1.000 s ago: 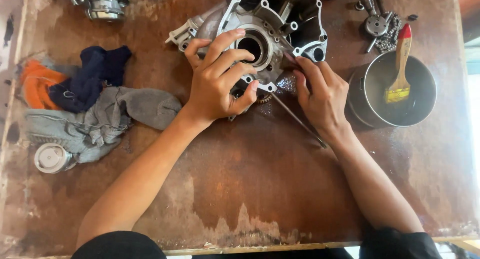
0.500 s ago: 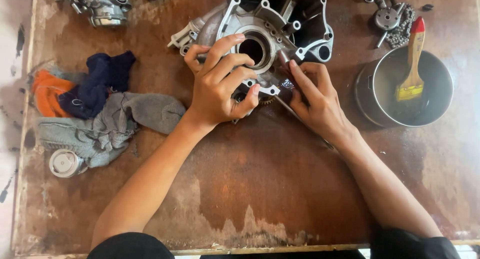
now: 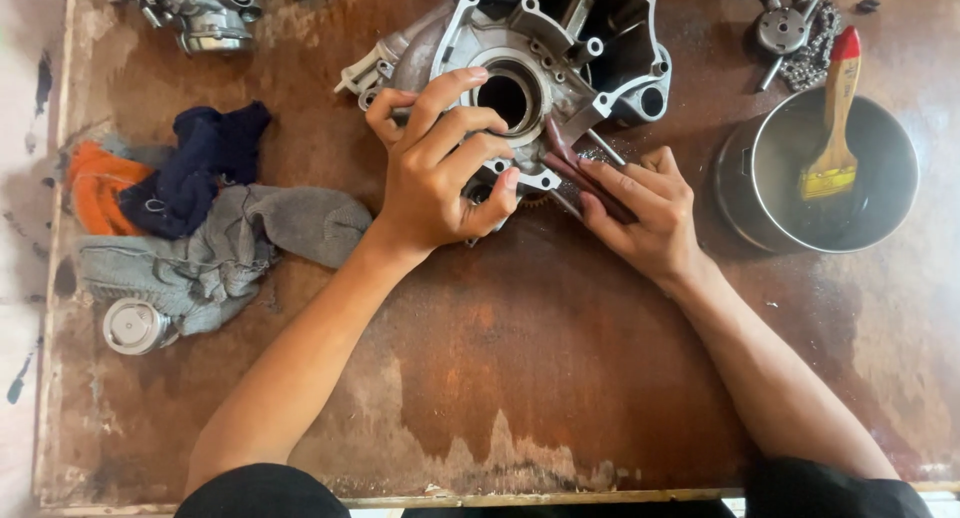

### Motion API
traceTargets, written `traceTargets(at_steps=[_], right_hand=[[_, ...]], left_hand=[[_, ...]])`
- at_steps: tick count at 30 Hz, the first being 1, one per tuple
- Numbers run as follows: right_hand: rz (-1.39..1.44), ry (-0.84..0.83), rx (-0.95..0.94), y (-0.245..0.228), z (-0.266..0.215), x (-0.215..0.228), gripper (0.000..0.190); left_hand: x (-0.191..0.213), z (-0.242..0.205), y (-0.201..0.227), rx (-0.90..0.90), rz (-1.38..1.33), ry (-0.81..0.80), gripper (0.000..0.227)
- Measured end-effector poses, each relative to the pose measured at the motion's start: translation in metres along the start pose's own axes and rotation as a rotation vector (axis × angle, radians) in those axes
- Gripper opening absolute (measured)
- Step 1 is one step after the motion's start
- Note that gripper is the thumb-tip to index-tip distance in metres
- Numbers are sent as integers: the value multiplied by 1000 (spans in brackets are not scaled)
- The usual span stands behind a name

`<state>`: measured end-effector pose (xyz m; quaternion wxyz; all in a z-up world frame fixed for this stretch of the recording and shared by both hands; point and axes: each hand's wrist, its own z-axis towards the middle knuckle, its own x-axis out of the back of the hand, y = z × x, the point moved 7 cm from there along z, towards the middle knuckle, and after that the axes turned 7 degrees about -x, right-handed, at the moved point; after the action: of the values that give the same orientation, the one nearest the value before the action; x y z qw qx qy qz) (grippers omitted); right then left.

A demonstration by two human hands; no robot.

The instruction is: The person scrubs the interior and exterior surfaces of a disassembled engine casing using a small brush. They dip the brush into a container of liquid and apply it to the metal parts, then wipe the area with a cloth. The person also handles a small gear and other engine components on the workbench.

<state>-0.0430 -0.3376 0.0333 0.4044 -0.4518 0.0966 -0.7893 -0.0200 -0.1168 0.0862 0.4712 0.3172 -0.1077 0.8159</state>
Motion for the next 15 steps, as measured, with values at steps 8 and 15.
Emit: traceTargets(at_steps=[8,15], right_hand=[[-95,1,-29,12,-7,-4,41],[-118,28,20,0,0,-2,41]], left_hand=[[-1,0,3,-3,-2,7,22],[-3,0,1,0,3,3,24]])
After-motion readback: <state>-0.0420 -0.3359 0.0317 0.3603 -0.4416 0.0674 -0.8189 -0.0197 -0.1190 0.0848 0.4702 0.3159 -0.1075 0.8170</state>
